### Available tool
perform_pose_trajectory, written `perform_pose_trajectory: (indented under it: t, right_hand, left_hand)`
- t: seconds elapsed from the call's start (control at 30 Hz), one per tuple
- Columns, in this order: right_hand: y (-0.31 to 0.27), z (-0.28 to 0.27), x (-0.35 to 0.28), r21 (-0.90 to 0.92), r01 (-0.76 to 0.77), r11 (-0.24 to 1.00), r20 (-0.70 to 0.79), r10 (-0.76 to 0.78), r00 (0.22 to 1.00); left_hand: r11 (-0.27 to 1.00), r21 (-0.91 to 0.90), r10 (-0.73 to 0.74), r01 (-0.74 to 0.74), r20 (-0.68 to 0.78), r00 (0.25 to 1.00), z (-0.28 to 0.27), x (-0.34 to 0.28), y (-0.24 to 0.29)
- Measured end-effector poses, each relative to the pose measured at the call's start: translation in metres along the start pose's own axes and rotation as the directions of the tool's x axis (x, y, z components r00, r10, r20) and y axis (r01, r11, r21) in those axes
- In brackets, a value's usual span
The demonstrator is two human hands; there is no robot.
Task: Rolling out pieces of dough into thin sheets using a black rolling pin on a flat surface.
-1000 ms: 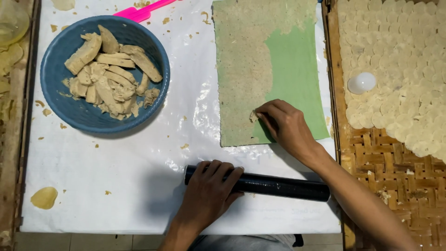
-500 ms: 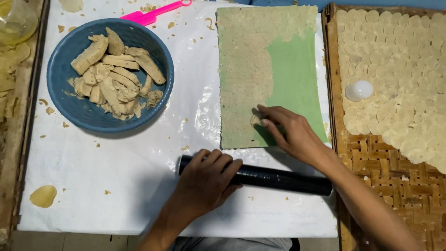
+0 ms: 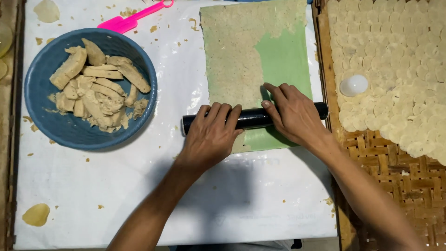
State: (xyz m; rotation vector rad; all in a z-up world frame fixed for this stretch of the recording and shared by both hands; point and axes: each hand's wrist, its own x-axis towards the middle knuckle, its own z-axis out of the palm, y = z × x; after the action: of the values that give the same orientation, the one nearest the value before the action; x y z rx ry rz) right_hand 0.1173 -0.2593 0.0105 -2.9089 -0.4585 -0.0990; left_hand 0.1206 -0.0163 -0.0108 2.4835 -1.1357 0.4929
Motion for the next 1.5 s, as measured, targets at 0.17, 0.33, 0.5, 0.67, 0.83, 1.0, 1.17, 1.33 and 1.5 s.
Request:
perform_pose_trajectory:
  t: [0.17,0.33,0.5,0.67,0.83,1.0,1.17,1.33,1.5]
  right_hand:
    - [-0.007,-0.003,0.007,-0.017,0.014,1.000,-0.022,-0.014,1.000]
    - [0.001,0.000,0.030,0.066,-0.072,0.995,0.119,0.064,0.991]
    - [-0.007,-0.001,0.020,0.028,-0.071,0.997,0.056,0.069,0.996]
    - [0.003,0.001,0.038,0.019,-0.114,0.993,0.174,0.109,0.979]
    - [0.021,0.010,0.071,0.053,-0.209,0.976,0.127,0.201,0.971]
    - [0.001,0.000,0.048,0.082,-0.210,0.974,0.077,0.203,0.976]
    - [-0.018,0.015,-0.006,-0.006,-0.124,0.992,-0.020,0.124,0.992]
    - [-0.029,0.025,-0.042,-0.006,-0.092,0.996,-0.103,0.091,0.990]
    - [-0.029,0.043,-0.069,-0.076,-0.018,0.997,-0.232,0.000,0.973]
  left_hand:
    - [0.998,0.046,-0.034,0.033,0.030,0.999,-0.003,0.006,0.000]
    - [0.992,-0.006,-0.126,0.127,0.091,0.988,-0.008,0.028,-0.013]
    - [0.971,-0.100,-0.201,0.216,0.143,0.969,0.002,0.017,-0.002]
    - [0.959,-0.094,-0.243,0.266,0.204,0.948,0.001,0.029,-0.011]
    - [0.962,-0.040,-0.252,0.269,0.235,0.939,0.015,0.061,-0.048]
    - [0.966,-0.003,-0.255,0.259,0.165,0.953,0.002,0.045,-0.024]
    - [0.956,-0.048,-0.279,0.289,0.152,0.948,0.008,0.002,0.015]
    - [0.956,0.001,-0.290,0.295,0.185,0.939,0.000,-0.026,0.039]
    - [0.979,0.078,-0.192,0.190,0.018,0.981,-0.002,-0.044,0.049]
